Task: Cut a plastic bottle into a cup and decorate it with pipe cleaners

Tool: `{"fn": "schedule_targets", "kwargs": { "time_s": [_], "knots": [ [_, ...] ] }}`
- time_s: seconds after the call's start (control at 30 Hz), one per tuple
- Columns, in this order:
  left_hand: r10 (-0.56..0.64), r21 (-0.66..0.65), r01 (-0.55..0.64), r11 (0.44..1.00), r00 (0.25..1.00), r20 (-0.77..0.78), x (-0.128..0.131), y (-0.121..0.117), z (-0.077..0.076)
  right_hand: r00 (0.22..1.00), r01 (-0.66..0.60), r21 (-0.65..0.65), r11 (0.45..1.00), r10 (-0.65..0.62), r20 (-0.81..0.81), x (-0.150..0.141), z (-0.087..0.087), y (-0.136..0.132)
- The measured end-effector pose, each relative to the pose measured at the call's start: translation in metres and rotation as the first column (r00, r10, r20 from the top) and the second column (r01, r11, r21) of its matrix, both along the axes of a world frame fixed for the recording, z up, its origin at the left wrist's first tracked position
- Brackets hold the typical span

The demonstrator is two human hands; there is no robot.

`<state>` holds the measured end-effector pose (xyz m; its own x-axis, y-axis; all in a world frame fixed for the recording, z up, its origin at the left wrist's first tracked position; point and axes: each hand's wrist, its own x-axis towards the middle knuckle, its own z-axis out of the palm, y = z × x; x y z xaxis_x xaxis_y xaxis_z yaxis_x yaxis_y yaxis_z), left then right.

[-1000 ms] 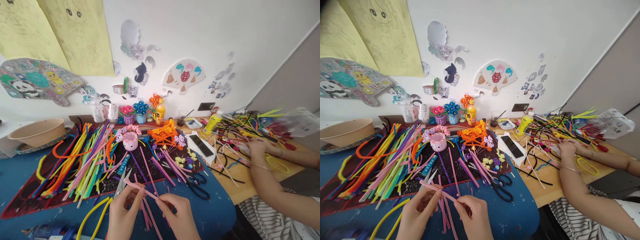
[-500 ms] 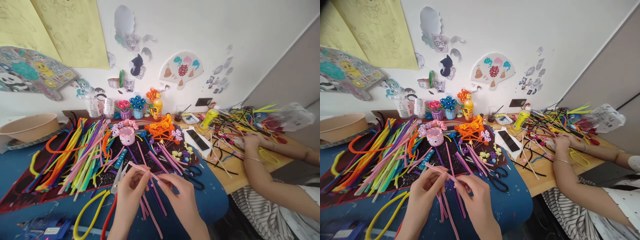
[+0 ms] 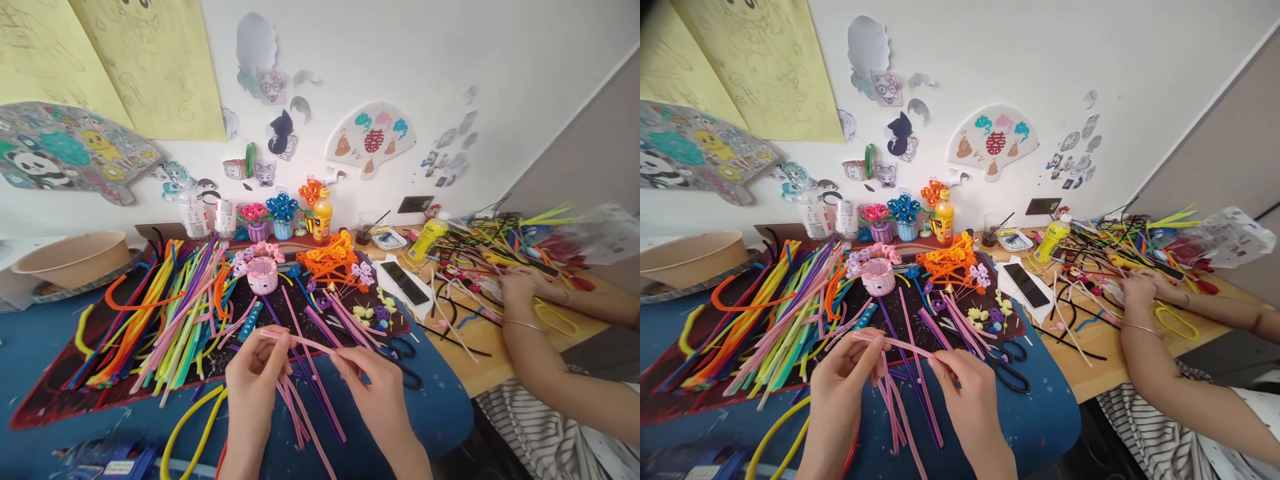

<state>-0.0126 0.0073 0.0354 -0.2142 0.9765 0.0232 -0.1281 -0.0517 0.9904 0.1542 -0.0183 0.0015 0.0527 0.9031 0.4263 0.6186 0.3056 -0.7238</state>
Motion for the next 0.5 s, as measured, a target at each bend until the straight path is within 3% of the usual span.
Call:
{"fn": "schedule_targets", "kwargs": {
  "time_s": [0.17,0.37,0.5],
  "knots": [
    [0.036,0.008,-0.036,0.999,0.998,-0.058,-0.004,-0.001,0.001,1.0,0.013,0.01,1.0,-0.014,0.012,0.001,0.002,-0.001],
    [0.03,0.031,-0.025,0.999,0.978,-0.208,-0.009,-0.002,-0.001,0.998,0.059,0.11,0.992,-0.062,0.019,0.005,0.002,-0.003],
    [0.001,0.026,0.007,1.0,0.952,-0.306,-0.012,-0.002,-0.004,0.997,0.037,0.086,0.996,-0.043,0.065,0.009,-0.003,-0.003]
  ]
}}
